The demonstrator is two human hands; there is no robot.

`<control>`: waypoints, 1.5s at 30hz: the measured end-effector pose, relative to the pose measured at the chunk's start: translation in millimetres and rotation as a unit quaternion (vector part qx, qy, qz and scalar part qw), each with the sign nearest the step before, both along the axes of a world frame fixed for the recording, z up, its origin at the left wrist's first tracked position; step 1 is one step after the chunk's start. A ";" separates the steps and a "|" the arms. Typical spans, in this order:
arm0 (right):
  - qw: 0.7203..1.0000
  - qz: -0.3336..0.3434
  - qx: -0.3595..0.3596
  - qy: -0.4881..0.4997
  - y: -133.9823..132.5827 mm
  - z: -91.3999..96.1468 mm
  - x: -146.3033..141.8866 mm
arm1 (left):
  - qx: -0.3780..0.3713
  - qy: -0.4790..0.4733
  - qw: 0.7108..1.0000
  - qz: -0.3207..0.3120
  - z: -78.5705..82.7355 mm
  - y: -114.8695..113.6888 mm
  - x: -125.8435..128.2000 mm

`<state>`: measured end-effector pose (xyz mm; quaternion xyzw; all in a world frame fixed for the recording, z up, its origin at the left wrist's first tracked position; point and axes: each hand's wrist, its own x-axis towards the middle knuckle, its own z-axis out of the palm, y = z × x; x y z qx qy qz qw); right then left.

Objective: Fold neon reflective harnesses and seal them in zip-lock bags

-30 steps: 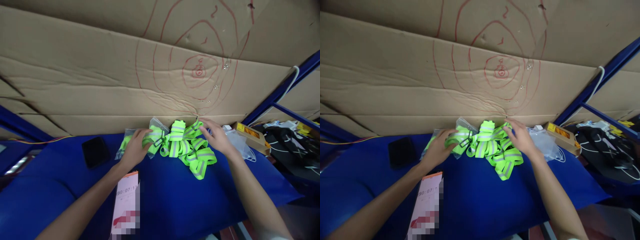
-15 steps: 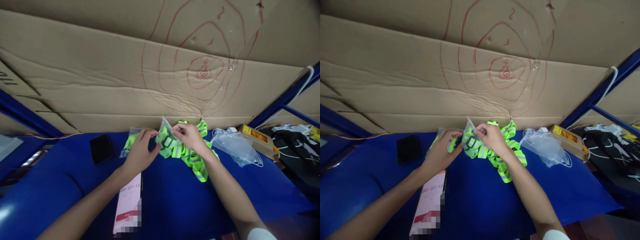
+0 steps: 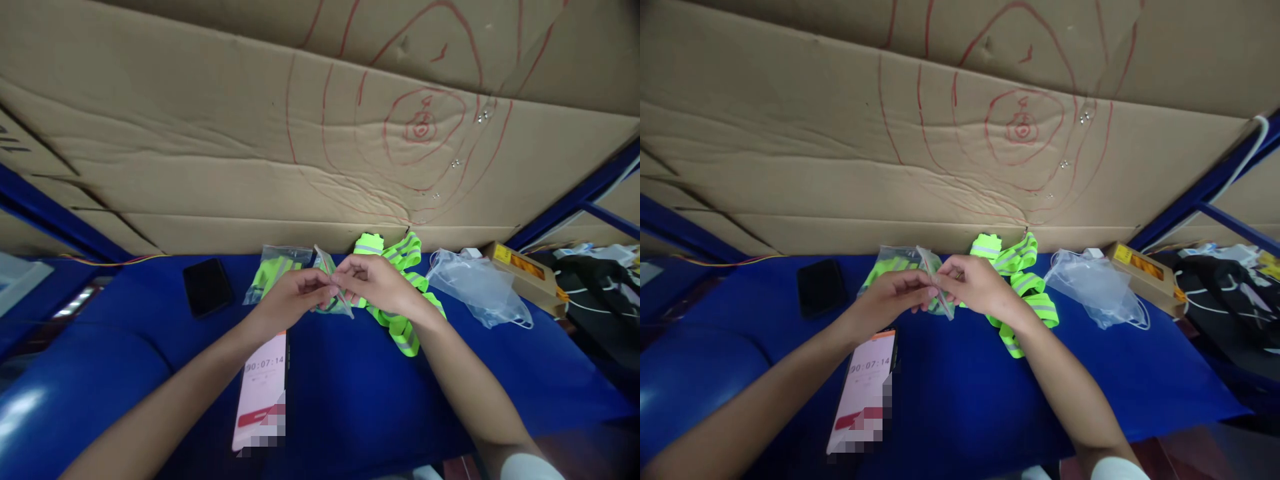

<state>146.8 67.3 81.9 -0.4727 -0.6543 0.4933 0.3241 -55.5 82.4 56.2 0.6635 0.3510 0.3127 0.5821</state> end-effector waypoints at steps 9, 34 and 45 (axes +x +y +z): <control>0.994 0.000 0.062 -0.094 -3.0 5.6 1.5 | -0.044 -0.005 0.998 -0.054 -6.7 6.1 -2.8; 0.998 0.050 -0.038 0.025 -0.6 0.9 7.1 | -0.030 -0.006 0.999 0.015 -0.6 -5.1 5.5; 0.996 0.068 -0.047 0.028 -0.3 0.3 8.0 | -0.007 -0.006 1.000 -0.012 -3.5 -3.9 4.8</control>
